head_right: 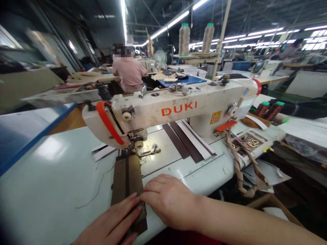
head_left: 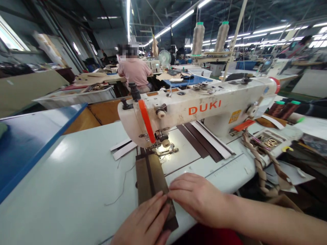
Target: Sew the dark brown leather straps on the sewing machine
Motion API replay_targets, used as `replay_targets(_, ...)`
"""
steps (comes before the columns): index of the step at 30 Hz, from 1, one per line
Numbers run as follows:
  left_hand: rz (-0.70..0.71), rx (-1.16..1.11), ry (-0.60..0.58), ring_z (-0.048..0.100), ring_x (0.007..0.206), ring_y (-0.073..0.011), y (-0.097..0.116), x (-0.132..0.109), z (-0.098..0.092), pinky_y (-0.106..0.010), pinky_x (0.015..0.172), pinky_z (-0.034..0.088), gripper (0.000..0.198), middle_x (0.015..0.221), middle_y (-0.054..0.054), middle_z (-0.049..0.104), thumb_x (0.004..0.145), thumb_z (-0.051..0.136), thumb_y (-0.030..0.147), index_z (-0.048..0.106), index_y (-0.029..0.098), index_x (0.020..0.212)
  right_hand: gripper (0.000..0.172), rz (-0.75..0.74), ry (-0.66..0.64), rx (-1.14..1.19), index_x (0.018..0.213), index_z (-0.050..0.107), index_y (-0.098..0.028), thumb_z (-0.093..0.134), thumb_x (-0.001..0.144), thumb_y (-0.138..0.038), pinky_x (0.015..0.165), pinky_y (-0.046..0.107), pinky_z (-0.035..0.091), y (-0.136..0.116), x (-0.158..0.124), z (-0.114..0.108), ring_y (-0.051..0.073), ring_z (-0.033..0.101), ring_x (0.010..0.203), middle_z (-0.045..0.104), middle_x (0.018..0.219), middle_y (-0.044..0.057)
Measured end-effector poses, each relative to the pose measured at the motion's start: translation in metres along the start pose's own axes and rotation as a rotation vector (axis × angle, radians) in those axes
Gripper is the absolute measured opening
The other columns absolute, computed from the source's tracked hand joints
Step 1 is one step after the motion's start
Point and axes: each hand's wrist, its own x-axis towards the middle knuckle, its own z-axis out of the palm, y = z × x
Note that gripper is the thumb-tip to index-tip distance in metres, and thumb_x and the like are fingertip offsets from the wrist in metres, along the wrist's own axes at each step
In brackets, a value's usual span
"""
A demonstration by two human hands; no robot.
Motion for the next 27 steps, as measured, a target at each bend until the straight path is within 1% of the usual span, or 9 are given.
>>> replay_targets(2, 0.032, 0.005, -0.007, 0.062, 0.115, -0.0189, 0.006, -0.001, -0.005, -0.025, 0.100, 0.049, 0.031, 0.115, -0.009, 0.070, 0.089, 0.045, 0.011, 0.064, 0.014, 0.112, 0.022, -0.009, 0.038, 0.056, 0.105, 0.061, -0.014, 0.043, 0.093, -0.012, 0.080, 0.031, 0.049, -0.014, -0.015, 0.000, 0.018, 0.057, 0.085, 0.066, 0.092, 0.008)
replay_targets(5, 0.077, 0.065, -0.025, 0.064, 0.111, -0.0184, 0.006, 0.002, -0.007, -0.025, 0.096, 0.052, 0.036, 0.113, -0.009, 0.071, 0.087, 0.037, 0.005, 0.066, 0.012, 0.109, 0.020, -0.040, 0.110, 0.054, 0.100, 0.062, -0.014, 0.043, 0.092, -0.014, 0.073, 0.030, 0.048, -0.026, -0.029, 0.008, 0.018, 0.054, 0.077, 0.063, 0.081, 0.007)
replay_targets(9, 0.189, 0.138, -0.078, 0.064, 0.112, -0.0199, 0.003, 0.001, -0.009, -0.027, 0.094, 0.053, 0.039, 0.119, -0.009, 0.069, 0.086, 0.036, 0.003, 0.063, 0.010, 0.114, 0.016, -0.088, 0.217, -0.041, 0.098, 0.063, -0.012, 0.049, 0.095, -0.017, 0.068, 0.029, 0.047, -0.026, -0.034, 0.024, 0.017, 0.053, 0.072, 0.061, 0.075, 0.005)
replay_targets(12, 0.189, 0.146, -0.061, 0.061, 0.116, -0.0196, 0.004, -0.002, -0.008, -0.027, 0.096, 0.052, 0.041, 0.119, -0.010, 0.069, 0.087, 0.035, 0.002, 0.060, 0.009, 0.117, 0.017, -0.147, 0.289, -0.098, 0.094, 0.065, -0.010, 0.049, 0.096, -0.016, 0.064, 0.030, 0.045, -0.021, -0.032, 0.031, 0.017, 0.052, 0.069, 0.061, 0.071, 0.004)
replay_targets(18, 0.164, 0.101, -0.001, 0.058, 0.120, -0.0182, 0.003, -0.006, -0.005, -0.026, 0.099, 0.050, 0.038, 0.116, -0.010, 0.070, 0.089, 0.036, 0.000, 0.059, 0.009, 0.118, 0.022, -0.214, 0.344, -0.122, 0.087, 0.067, -0.006, 0.047, 0.096, -0.011, 0.061, 0.031, 0.044, -0.020, -0.029, 0.033, 0.017, 0.052, 0.068, 0.061, 0.070, 0.005)
replay_targets(21, 0.160, 0.096, 0.000, 0.057, 0.121, -0.0168, 0.000, -0.007, -0.005, -0.026, 0.100, 0.048, 0.039, 0.115, -0.010, 0.070, 0.090, 0.034, 0.000, 0.059, 0.010, 0.119, 0.024, -0.221, 0.353, -0.114, 0.086, 0.068, -0.005, 0.047, 0.096, -0.011, 0.063, 0.031, 0.046, -0.020, -0.028, 0.033, 0.018, 0.052, 0.069, 0.061, 0.070, 0.006)
replay_targets(27, 0.252, 0.088, 0.067, 0.061, 0.115, -0.0170, -0.005, -0.003, -0.003, -0.025, 0.100, 0.048, 0.038, 0.108, -0.009, 0.072, 0.090, 0.033, 0.001, 0.064, 0.009, 0.110, 0.026, -0.226, 0.364, -0.105, 0.085, 0.068, -0.005, 0.046, 0.096, -0.011, 0.064, 0.030, 0.047, -0.018, -0.027, 0.033, 0.017, 0.053, 0.070, 0.062, 0.070, 0.006)
